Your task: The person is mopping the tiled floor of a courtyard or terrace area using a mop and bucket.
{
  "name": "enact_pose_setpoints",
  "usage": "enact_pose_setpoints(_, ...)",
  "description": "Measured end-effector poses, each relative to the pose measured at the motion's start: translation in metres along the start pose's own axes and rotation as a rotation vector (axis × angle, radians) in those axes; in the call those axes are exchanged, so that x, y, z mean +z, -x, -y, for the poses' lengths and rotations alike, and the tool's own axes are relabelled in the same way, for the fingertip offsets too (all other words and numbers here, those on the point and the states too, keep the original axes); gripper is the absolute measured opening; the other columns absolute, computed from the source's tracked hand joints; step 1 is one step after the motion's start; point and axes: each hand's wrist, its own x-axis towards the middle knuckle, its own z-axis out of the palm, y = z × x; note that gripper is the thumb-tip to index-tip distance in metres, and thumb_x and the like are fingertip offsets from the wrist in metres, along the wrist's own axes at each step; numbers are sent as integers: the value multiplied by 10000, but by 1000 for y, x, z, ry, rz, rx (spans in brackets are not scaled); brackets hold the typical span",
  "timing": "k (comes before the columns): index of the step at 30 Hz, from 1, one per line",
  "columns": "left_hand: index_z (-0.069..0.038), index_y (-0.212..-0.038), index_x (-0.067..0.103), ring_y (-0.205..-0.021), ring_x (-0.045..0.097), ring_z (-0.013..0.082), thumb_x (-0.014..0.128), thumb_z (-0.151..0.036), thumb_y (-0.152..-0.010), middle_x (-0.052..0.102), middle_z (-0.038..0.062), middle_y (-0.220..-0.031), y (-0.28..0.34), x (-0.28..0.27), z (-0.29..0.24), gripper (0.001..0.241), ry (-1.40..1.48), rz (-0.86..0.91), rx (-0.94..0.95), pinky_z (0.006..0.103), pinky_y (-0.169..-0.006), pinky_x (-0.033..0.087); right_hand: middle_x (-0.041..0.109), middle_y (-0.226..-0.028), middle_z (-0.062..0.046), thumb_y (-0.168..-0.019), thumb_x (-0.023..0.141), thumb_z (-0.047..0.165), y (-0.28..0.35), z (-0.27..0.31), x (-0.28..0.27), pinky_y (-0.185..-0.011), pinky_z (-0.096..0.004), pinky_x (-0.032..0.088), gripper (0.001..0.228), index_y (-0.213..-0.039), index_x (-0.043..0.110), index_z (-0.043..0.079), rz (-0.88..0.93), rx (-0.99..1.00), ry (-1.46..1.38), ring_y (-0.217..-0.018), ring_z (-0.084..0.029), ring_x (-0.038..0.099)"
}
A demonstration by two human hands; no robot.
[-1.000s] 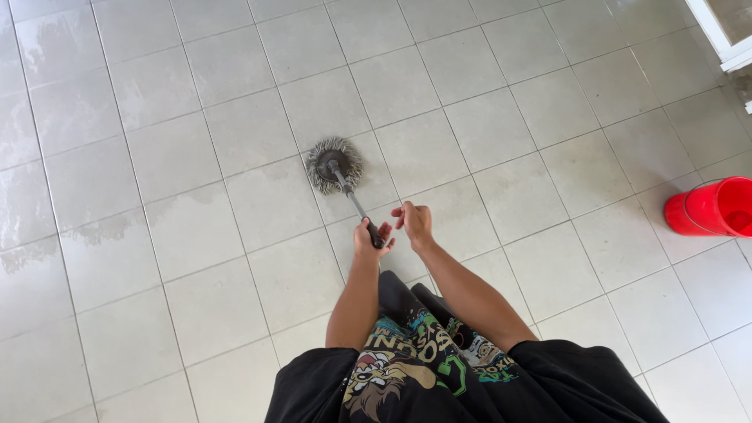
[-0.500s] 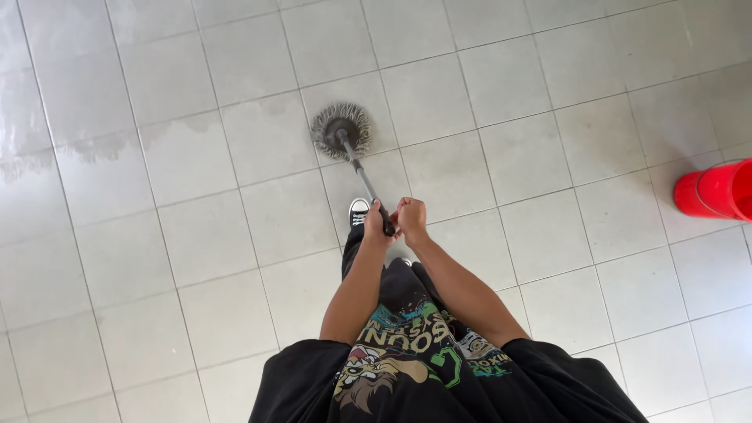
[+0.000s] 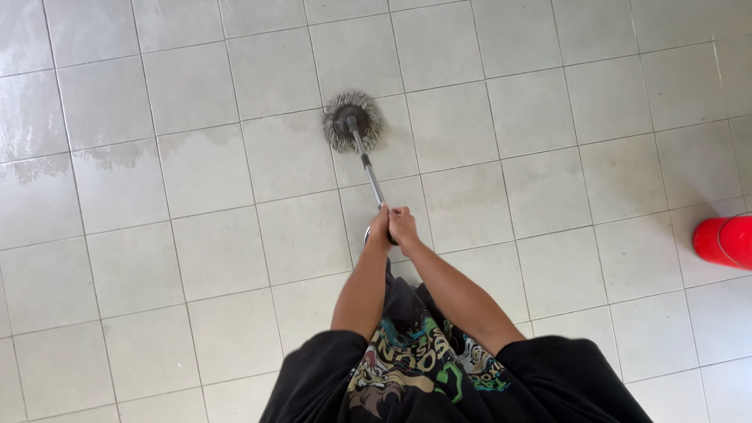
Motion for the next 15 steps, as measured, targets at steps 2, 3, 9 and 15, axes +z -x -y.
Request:
enact_pose_setpoints(2, 42, -1434, 519, -1313, 535, 396, 560, -541, -974, 537, 244, -1436, -23, -8, -3, 744, 20, 11, 15, 543, -966, 502, 568, -589, -122, -740, 374, 10, -4, 6, 7, -523, -294, 382, 251, -671, 601, 91, 12, 19, 5, -567, -239, 511)
enact_pose_setpoints(3, 8, -1423, 533, -1193, 587, 430, 549, -535, -982, 573, 231, -1365, -12, -11, -6, 699, 25, 18, -3, 611, -827, 522, 567, -590, -121, -742, 375, 12, -2, 5, 8, -522, -294, 383, 248, -676, 599, 93, 20, 34, 8, -567, -239, 511)
enact_pose_setpoints(9, -39, -1332, 594, -801, 672, 483, 547, -536, -974, 641, 247, -1081, 41, -16, 25, 614, 81, 26, -21, 663, -537, 533, 565, -595, -121, -750, 376, 20, 35, -23, -8, -518, -293, 384, 236, -697, 592, 98, 66, -14, 10, -566, -237, 511)
enact_pose_setpoints(15, -3, -1449, 467, -1195, 576, 476, 490, -367, -1032, 518, 269, -1381, 75, -28, 124, 554, 53, 53, 72, 631, -872, 533, 564, -600, -120, -758, 377, 29, 96, -98, -54, -514, -292, 386, 225, -718, 586, 103, 111, 33, 46, -565, -234, 512)
